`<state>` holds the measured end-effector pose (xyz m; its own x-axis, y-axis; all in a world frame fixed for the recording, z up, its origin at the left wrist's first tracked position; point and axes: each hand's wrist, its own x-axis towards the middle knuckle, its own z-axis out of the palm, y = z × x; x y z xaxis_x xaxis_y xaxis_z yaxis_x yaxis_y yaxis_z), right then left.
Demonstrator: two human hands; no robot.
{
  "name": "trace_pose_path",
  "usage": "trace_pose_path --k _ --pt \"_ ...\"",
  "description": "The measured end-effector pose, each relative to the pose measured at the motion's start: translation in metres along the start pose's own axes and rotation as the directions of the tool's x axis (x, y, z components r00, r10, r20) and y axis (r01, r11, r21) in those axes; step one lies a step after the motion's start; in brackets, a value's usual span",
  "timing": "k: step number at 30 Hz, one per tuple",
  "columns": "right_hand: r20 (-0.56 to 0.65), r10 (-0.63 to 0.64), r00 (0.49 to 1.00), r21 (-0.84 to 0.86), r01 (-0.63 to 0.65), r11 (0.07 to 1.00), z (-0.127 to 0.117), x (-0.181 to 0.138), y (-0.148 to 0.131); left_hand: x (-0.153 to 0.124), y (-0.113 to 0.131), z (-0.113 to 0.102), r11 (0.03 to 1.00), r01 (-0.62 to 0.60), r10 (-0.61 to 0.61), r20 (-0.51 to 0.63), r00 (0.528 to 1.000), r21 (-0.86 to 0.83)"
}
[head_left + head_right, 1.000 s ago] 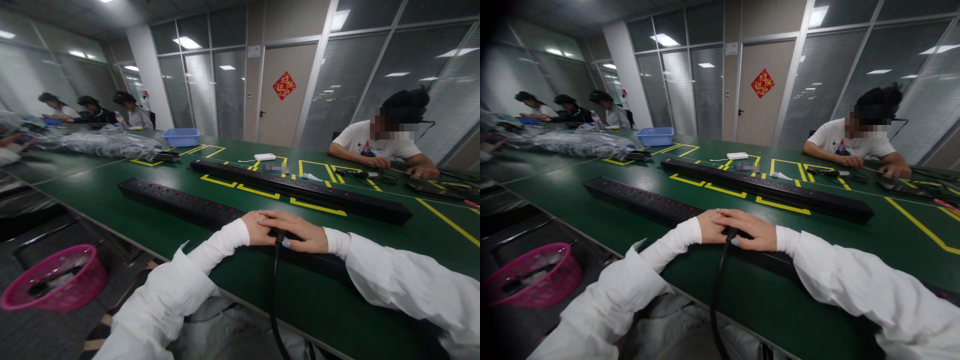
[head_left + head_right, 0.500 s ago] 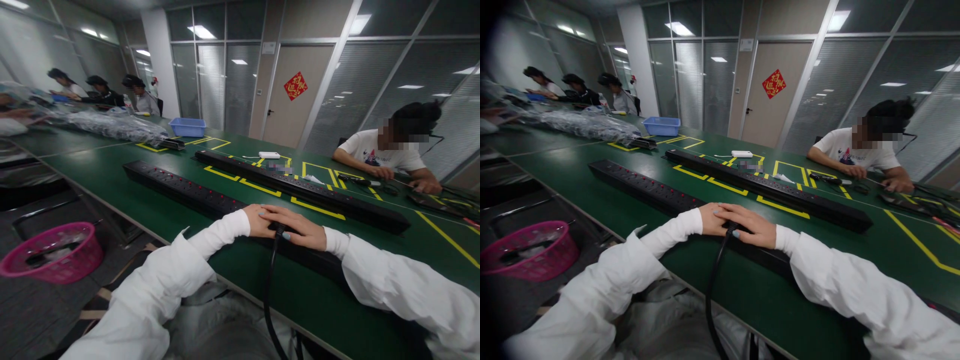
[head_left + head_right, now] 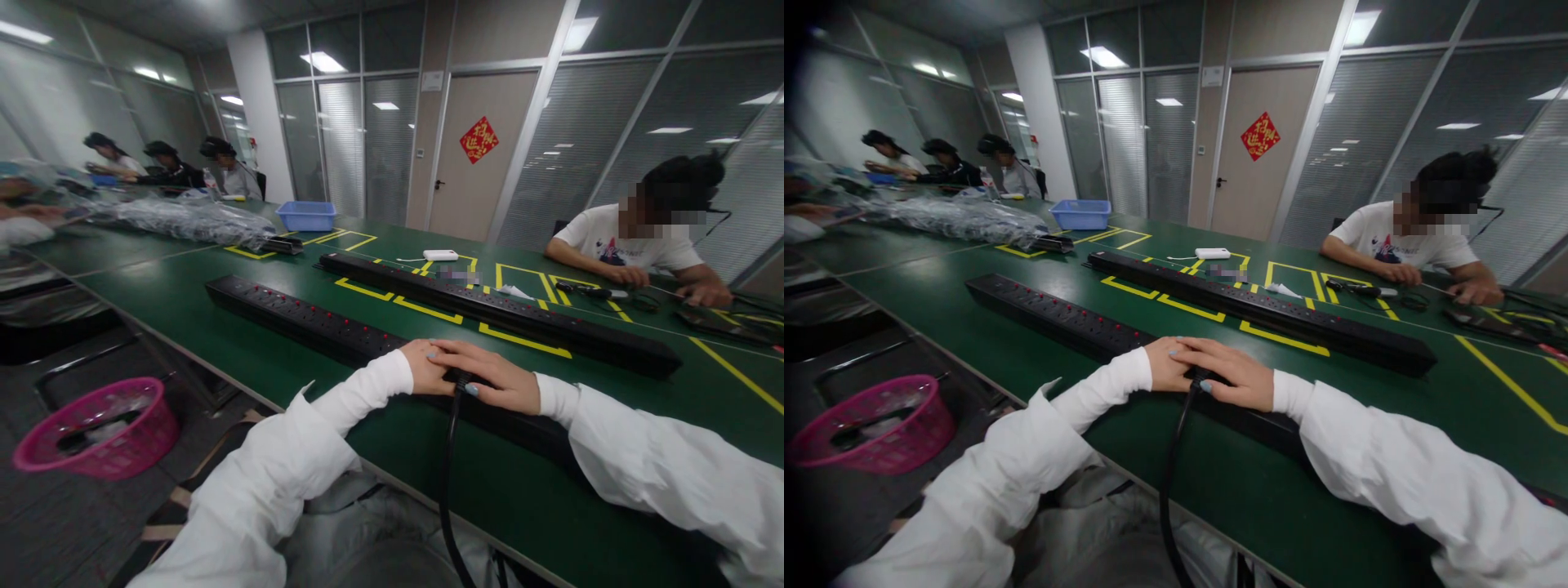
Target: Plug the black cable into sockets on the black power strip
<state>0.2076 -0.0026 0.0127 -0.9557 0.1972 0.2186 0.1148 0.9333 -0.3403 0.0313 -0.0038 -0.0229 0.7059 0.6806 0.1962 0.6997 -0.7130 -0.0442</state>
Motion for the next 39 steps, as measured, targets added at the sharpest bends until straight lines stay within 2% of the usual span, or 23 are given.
trace_pose_path --k 24,39 --pt "0.016 0.009 1.000 -0.026 -0.008 1.000 0.0004 -0.0007 0.0030 0.0033 -0.0052 0.0064 1.000 -0.026 0.026 -0.013 1.000 -0.006" --pt "-0.007 0.019 1.000 -0.049 -0.019 0.999 0.0024 -0.0006 0.0003 0.0013 -0.0050 -0.0003 0.998 0.006 -0.011 0.064 0.998 0.068"
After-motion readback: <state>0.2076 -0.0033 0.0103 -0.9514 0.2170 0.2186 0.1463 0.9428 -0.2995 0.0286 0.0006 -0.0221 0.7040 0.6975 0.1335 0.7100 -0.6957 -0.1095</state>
